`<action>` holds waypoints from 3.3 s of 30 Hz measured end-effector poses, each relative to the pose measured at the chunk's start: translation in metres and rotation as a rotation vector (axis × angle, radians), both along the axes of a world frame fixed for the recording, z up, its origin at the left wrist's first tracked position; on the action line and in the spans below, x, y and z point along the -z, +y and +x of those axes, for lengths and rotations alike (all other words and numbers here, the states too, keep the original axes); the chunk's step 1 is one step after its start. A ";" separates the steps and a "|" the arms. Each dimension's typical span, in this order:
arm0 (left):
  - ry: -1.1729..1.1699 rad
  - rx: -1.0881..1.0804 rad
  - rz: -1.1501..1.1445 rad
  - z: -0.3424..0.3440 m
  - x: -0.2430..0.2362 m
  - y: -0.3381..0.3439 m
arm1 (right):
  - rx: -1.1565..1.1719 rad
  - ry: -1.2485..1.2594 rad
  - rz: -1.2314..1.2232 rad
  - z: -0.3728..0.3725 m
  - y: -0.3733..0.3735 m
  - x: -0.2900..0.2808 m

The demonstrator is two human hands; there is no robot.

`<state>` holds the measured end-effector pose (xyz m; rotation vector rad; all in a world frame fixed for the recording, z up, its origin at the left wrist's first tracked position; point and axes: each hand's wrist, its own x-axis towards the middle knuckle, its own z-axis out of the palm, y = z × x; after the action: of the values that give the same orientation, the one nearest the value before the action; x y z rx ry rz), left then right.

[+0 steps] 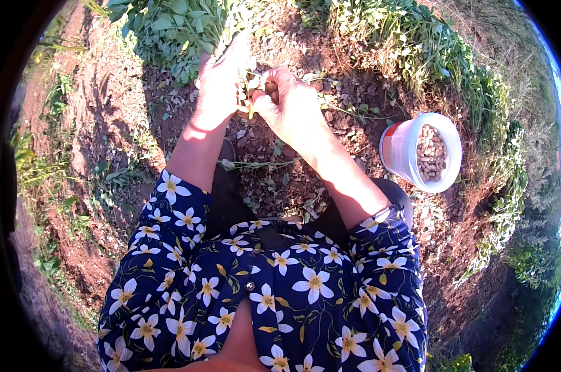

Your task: The person stands in a garden and manually harvests peanuts by pulling plants from the soil. They shake the roots to dislodge dirt and place the harvested peanuts into a white bucket nearby.

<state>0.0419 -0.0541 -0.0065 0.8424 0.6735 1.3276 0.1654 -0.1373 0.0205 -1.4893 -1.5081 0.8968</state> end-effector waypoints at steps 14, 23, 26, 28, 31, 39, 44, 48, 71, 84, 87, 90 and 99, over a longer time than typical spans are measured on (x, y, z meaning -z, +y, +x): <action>-0.062 0.032 -0.085 0.009 -0.012 -0.006 | -0.054 0.445 -0.316 0.004 0.006 0.000; 0.181 -0.284 -0.056 0.005 -0.020 0.003 | -0.080 0.266 -0.035 -0.012 -0.005 -0.006; 0.263 -0.267 -0.022 0.004 -0.022 0.005 | -0.082 0.593 -0.231 -0.010 -0.009 -0.015; 0.380 -0.261 -0.020 0.002 -0.017 0.008 | -0.099 0.488 -0.158 -0.010 -0.010 -0.009; 0.316 -0.215 0.083 -0.004 -0.001 0.020 | -0.027 0.064 0.025 -0.004 -0.007 -0.012; 0.263 0.219 0.012 -0.024 -0.036 0.002 | 0.054 0.788 -0.134 0.034 0.007 -0.026; 0.079 0.434 0.077 -0.002 -0.038 -0.010 | 0.247 1.198 0.044 0.071 0.032 -0.016; -0.160 0.448 0.071 -0.029 -0.038 0.000 | 0.386 1.347 0.109 0.149 0.042 -0.002; -0.904 0.641 -0.027 -0.046 -0.026 0.026 | 0.140 1.332 -0.186 0.032 0.013 -0.021; -0.771 0.669 -0.042 -0.033 -0.013 0.027 | -0.203 1.046 -0.397 -0.009 -0.003 0.006; -0.783 0.656 -0.087 -0.032 -0.013 0.026 | -0.223 1.006 -0.397 -0.006 -0.003 0.008; -0.809 0.652 -0.116 -0.035 -0.013 0.026 | -0.247 0.953 -0.404 -0.002 -0.002 -0.001; -0.897 0.536 -0.187 -0.061 -0.011 0.044 | -0.055 0.922 -0.294 0.046 -0.002 -0.035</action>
<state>-0.0189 -0.0098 0.0048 0.1826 -0.1405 0.9807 0.2117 -0.1393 0.0553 -0.9699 -0.7484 1.6017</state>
